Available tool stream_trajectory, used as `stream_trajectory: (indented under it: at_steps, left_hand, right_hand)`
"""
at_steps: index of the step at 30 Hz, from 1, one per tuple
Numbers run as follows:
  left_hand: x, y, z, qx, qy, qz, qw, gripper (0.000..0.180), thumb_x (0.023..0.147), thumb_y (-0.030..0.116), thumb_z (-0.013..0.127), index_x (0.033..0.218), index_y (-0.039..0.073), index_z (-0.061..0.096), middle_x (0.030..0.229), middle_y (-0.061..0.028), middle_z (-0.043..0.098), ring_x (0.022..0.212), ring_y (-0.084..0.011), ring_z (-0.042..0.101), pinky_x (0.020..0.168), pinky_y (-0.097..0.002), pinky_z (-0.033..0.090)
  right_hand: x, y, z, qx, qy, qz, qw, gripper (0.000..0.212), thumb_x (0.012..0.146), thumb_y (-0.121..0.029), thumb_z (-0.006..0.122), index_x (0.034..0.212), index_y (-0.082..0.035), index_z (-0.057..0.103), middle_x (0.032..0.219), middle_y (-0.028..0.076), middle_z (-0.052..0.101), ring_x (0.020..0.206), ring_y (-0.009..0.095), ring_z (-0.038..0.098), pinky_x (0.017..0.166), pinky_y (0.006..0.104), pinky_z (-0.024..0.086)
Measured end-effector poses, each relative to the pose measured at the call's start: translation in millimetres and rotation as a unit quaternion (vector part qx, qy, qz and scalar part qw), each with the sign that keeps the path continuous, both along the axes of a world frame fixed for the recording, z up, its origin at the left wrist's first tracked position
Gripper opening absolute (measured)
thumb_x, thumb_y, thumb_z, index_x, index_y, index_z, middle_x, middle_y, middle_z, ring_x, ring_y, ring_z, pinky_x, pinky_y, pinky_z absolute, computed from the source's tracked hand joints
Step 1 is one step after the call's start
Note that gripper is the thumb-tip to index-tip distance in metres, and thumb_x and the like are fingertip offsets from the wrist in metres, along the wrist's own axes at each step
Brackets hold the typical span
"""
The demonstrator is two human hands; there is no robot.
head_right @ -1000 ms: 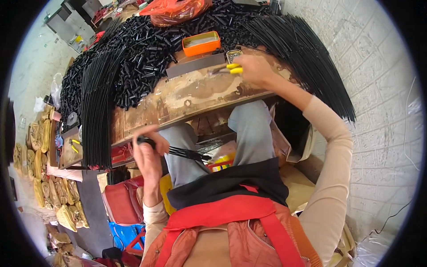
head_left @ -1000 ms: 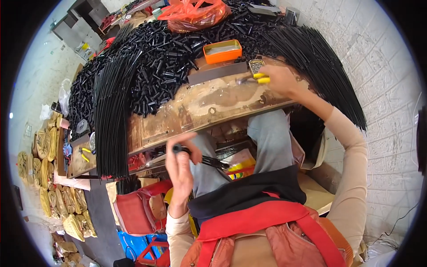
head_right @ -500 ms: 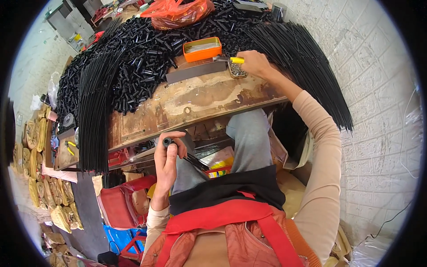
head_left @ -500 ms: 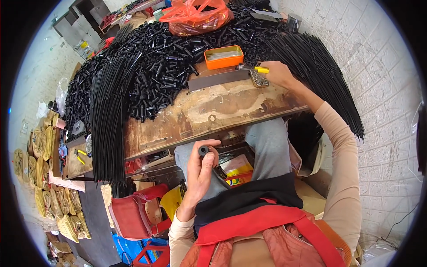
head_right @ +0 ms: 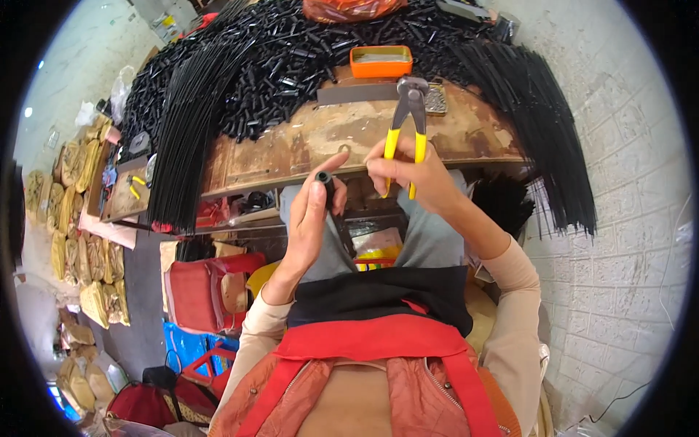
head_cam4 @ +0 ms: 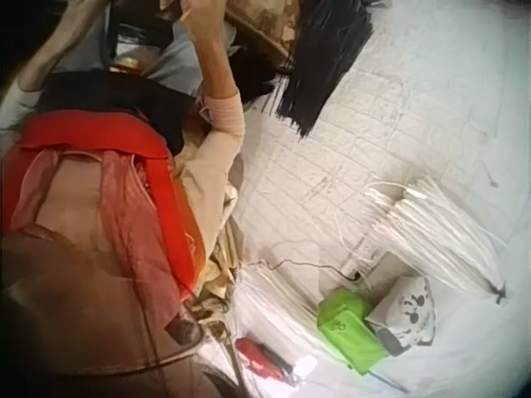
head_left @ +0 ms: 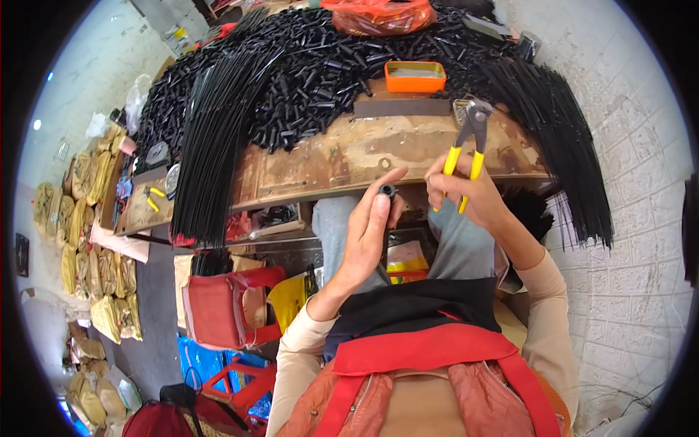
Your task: Assembling black rods into connectors and trimming them using pliers at a workbench.
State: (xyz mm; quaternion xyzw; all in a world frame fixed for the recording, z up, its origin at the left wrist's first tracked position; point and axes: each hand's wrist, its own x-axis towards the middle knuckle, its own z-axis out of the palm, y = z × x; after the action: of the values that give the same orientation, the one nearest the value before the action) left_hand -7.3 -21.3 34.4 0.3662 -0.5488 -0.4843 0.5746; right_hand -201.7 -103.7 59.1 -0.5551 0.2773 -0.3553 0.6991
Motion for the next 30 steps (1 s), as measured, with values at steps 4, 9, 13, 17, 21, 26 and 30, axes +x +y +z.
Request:
stream_trajectory:
  at_steps: [4,9,13,17,21,26,30]
  left_hand:
    - [0,11,3,0.017,0.022,-0.013,1.0,0.048,0.105,0.033,0.035,0.136,-0.002,0.045,0.079,0.0018,0.043,0.071,-0.008,0.038,0.064,-0.0225,0.034]
    - [5,12,-5,0.01,0.051,-0.028,0.998,0.049,0.105,0.036,0.035,0.134,-0.001,0.047,0.08,0.0015,0.044,0.072,-0.0083,0.038,0.066,-0.0225,0.034]
    - [3,14,-11,0.039,0.065,-0.042,0.996,0.05,0.105,0.037,0.034,0.135,-0.001,0.046,0.079,0.0018,0.044,0.071,-0.0086,0.037,0.065,-0.0233,0.033]
    - [0,17,-10,0.053,0.053,-0.066,0.995,0.054,0.104,0.04,0.035,0.137,-0.002,0.047,0.085,0.0,0.05,0.081,-0.0081,0.044,0.08,-0.0242,0.039]
    - [2,16,-7,0.052,0.041,-0.102,0.993,0.059,0.103,0.044,0.036,0.136,-0.003,0.047,0.104,-0.0035,0.059,0.094,-0.0092,0.048,0.094,-0.0253,0.038]
    - [-4,18,-3,0.05,0.051,-0.101,0.992,0.062,0.103,0.047,0.037,0.135,-0.004,0.048,0.089,0.0009,0.054,0.084,-0.0073,0.046,0.087,-0.0227,0.039]
    - [-5,18,-2,0.052,0.048,-0.113,0.991,0.062,0.102,0.048,0.037,0.135,-0.004,0.047,0.08,0.0043,0.047,0.073,-0.0052,0.038,0.074,-0.0191,0.036]
  right_hand:
    - [19,33,2,-0.083,-0.048,-0.019,0.995,0.007,0.086,-0.003,0.061,0.091,0.001,0.058,0.093,0.011,0.061,0.074,0.019,0.064,0.062,0.0289,0.051]
    - [23,38,4,-0.071,-0.022,-0.038,0.997,0.008,0.092,-0.006,0.058,0.095,0.0,0.053,0.094,0.011,0.06,0.075,0.015,0.062,0.066,0.0271,0.051]
    - [24,50,1,-0.087,0.001,-0.069,0.994,0.006,0.092,-0.002,0.059,0.095,-0.001,0.053,0.093,0.01,0.059,0.073,0.014,0.059,0.069,0.0259,0.05]
    - [17,59,2,-0.152,-0.003,-0.063,0.986,0.015,0.088,0.005,0.064,0.096,-0.001,0.053,0.093,0.008,0.06,0.082,0.013,0.061,0.075,0.0261,0.05]
    - [18,65,-2,-0.172,-0.039,-0.08,0.981,0.02,0.084,0.007,0.067,0.098,-0.001,0.055,0.092,0.006,0.062,0.091,0.014,0.063,0.08,0.0265,0.051]
    - [18,66,0,-0.197,-0.086,-0.077,0.974,0.023,0.084,0.01,0.066,0.099,-0.002,0.054,0.093,0.006,0.062,0.091,0.015,0.063,0.081,0.0272,0.051]
    - [17,66,0,-0.188,-0.084,-0.07,0.976,0.022,0.085,0.01,0.065,0.099,-0.003,0.054,0.094,0.007,0.062,0.091,0.015,0.064,0.082,0.0276,0.051]
